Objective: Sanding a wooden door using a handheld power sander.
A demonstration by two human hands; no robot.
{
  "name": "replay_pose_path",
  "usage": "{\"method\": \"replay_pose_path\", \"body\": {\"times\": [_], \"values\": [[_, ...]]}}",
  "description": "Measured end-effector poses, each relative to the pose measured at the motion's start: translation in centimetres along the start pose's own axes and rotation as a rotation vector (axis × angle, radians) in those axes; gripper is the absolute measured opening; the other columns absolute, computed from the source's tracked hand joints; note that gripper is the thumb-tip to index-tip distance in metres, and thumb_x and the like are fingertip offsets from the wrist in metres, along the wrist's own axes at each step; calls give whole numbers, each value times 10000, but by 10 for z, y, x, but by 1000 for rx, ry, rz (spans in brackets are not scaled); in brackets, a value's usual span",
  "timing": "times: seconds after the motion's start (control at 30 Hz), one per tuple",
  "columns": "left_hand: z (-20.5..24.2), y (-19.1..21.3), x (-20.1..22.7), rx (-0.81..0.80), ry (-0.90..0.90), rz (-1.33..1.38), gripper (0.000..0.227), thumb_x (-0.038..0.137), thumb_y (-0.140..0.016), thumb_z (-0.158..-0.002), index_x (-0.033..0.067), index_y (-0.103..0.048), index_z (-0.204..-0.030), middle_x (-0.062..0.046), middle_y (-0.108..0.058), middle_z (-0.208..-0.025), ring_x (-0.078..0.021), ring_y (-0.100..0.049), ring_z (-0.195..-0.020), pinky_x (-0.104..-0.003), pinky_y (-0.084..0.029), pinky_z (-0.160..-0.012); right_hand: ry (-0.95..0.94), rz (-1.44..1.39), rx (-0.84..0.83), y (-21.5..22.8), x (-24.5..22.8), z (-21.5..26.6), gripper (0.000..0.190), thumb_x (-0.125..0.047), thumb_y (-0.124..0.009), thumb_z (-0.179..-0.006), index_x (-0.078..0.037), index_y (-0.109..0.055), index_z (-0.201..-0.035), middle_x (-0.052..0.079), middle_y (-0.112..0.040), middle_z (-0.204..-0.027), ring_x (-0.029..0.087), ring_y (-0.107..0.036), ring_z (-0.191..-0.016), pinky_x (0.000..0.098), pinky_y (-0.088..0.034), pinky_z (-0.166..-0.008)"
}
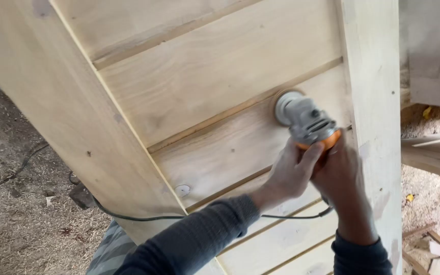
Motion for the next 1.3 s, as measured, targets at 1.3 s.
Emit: {"method": "replay_pose_path", "body": {"times": [1.3], "values": [[249,112,-14,260,170,-365,616,570,-406,-1037,8,-613,-1182,-223,-725,-1051,-393,-706,-1008,-458,-542,-855,24,-227,-233,-103,-94,223,500,-353,-679,-896,19,-415,-1100,275,-670,-742,484,-673,-648,568,-523,-545]]}}
Point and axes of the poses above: each hand's wrist, its own z-axis away from the middle knuckle, its own y-axis out of the back of the hand, x = y × z, the point moved 2 cm from there along -z, towards the middle knuckle
